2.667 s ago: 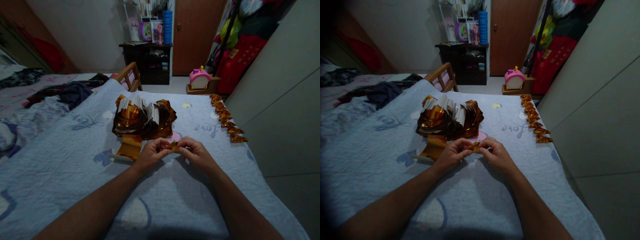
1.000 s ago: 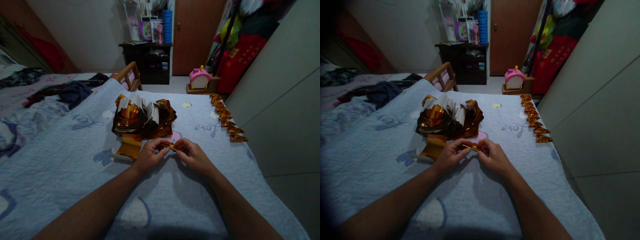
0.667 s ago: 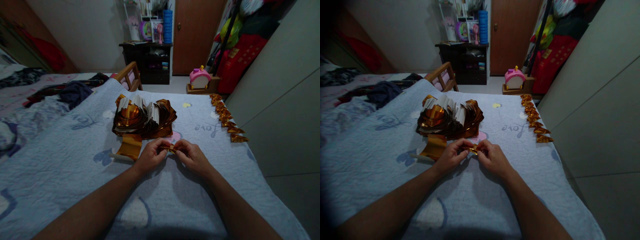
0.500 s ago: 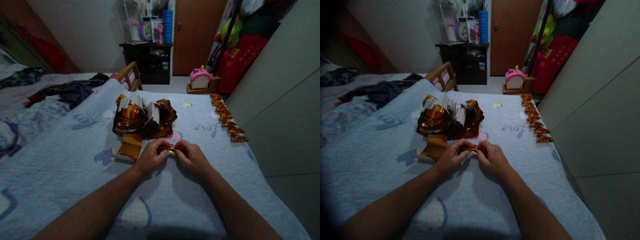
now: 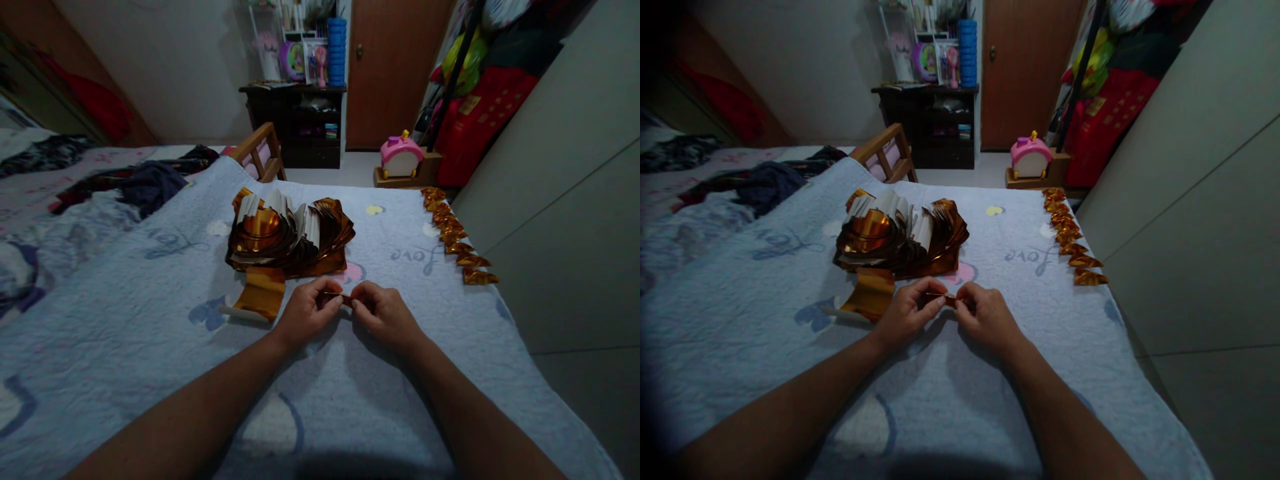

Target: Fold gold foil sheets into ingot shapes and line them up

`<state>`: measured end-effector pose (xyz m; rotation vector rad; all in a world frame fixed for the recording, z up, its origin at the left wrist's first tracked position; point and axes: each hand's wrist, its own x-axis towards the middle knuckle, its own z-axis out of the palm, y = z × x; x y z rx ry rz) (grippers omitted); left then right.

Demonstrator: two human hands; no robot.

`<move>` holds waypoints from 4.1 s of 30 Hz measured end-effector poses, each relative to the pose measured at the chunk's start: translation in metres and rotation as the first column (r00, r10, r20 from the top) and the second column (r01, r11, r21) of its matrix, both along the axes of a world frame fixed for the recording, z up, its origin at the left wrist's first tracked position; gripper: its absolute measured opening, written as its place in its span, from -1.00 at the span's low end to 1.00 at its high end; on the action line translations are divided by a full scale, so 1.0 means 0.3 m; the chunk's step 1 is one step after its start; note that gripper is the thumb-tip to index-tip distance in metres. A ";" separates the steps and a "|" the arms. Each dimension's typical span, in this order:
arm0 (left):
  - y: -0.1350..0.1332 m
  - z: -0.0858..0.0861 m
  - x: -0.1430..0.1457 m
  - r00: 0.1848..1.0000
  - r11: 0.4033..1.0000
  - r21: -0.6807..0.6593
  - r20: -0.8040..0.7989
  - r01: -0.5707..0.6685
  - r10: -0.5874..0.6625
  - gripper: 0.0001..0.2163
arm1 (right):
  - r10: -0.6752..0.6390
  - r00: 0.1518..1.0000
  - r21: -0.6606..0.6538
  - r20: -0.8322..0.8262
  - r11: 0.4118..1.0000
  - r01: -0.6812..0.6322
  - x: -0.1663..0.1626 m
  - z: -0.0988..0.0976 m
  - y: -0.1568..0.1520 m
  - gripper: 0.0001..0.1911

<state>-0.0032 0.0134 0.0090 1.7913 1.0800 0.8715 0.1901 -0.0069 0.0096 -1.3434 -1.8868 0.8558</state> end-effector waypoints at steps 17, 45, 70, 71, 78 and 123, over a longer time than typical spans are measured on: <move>0.012 -0.046 -0.011 1.000 0.998 0.057 0.022 -0.017 0.016 -0.75 | -0.014 0.973 -0.099 -0.230 0.995 -0.009 0.007 -0.017 0.008 -0.82; -0.005 -0.032 -0.014 0.997 0.941 0.337 -0.070 -0.017 0.044 -0.70 | -0.038 0.942 -0.187 -0.334 0.982 -0.027 0.015 -0.025 0.015 -0.88; -0.016 -0.025 -0.025 0.998 0.914 0.405 -0.052 -0.009 0.032 -0.71 | 0.155 0.978 0.248 -0.141 0.962 -0.117 0.016 0.011 -0.007 -0.71; -0.016 -0.025 -0.025 0.998 0.911 0.412 -0.053 -0.008 0.033 -0.71 | 0.155 0.978 0.259 -0.140 0.959 -0.115 0.016 0.012 -0.007 -0.71; -0.019 -0.034 -0.028 0.997 0.890 0.456 -0.071 0.006 0.030 -0.76 | 0.130 0.982 0.266 -0.139 0.960 -0.089 0.017 0.013 -0.005 -0.73; -0.010 0.007 -0.025 0.999 0.829 0.558 0.044 -0.040 0.019 -0.92 | 0.034 0.986 0.385 -0.162 0.923 0.031 0.021 0.025 -0.005 -0.83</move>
